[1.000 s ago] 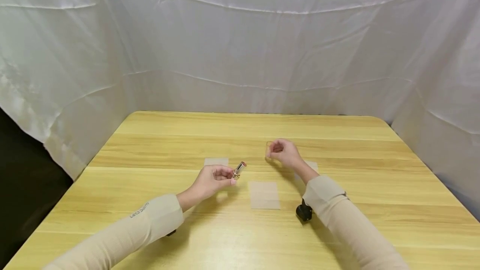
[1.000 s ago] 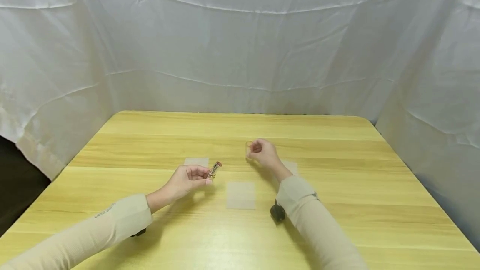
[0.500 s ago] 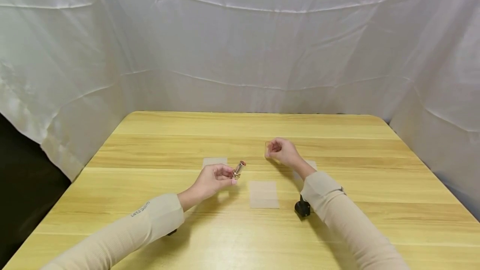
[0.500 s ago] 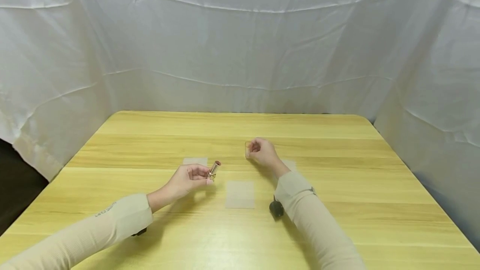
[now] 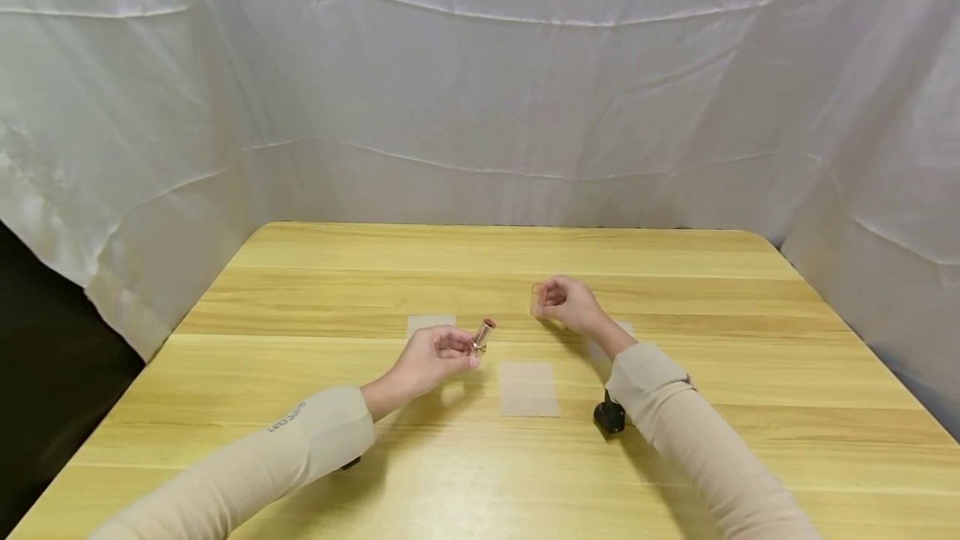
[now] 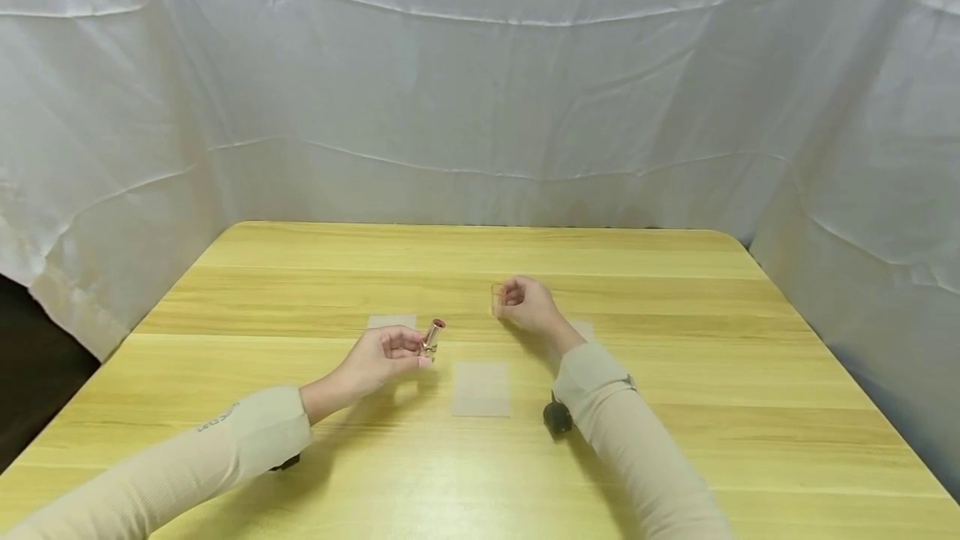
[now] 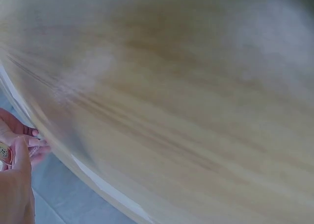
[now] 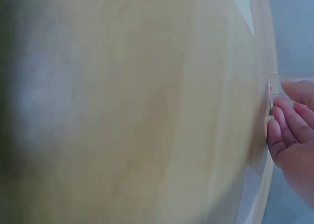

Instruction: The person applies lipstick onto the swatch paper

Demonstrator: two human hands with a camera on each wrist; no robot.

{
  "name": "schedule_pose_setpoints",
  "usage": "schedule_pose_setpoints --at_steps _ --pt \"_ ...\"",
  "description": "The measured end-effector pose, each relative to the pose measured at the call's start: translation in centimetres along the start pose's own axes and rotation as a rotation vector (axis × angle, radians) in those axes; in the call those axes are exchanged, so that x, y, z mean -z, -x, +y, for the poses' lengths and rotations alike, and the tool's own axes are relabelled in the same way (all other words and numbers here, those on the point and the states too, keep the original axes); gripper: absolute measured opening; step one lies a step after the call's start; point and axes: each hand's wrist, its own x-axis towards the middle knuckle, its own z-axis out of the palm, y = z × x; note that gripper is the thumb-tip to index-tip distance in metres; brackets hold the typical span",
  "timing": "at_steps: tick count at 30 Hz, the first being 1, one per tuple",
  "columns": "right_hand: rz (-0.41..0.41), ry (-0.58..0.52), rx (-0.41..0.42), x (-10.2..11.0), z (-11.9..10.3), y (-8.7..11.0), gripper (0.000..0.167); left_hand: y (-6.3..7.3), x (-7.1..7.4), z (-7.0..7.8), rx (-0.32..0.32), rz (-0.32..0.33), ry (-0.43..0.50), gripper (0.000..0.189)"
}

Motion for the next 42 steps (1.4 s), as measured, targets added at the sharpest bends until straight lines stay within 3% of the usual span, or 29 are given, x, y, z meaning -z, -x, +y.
schedule_pose_setpoints --at_steps 10,21,28,35,42 --pt "0.010 -0.025 -0.058 1.5 -0.1 1.2 0.036 -0.3 -0.7 0.3 -0.026 0.036 -0.003 0.028" --pt "0.196 0.019 0.090 2.4 -2.5 4.2 0.026 -0.6 -1.1 0.6 -0.010 0.070 0.023 0.024" --pt "0.231 -0.163 0.166 1.6 -4.9 6.1 0.028 -0.8 -1.3 1.0 -0.010 0.059 0.033 0.026" --pt "0.170 -0.449 0.220 0.0 -6.3 7.0 0.032 -1.1 -1.6 1.8 -0.010 0.026 0.073 0.029" --pt "0.088 -0.494 0.201 -1.4 -6.8 7.4 0.037 -1.1 -1.9 2.0 -0.027 0.006 0.087 0.029"
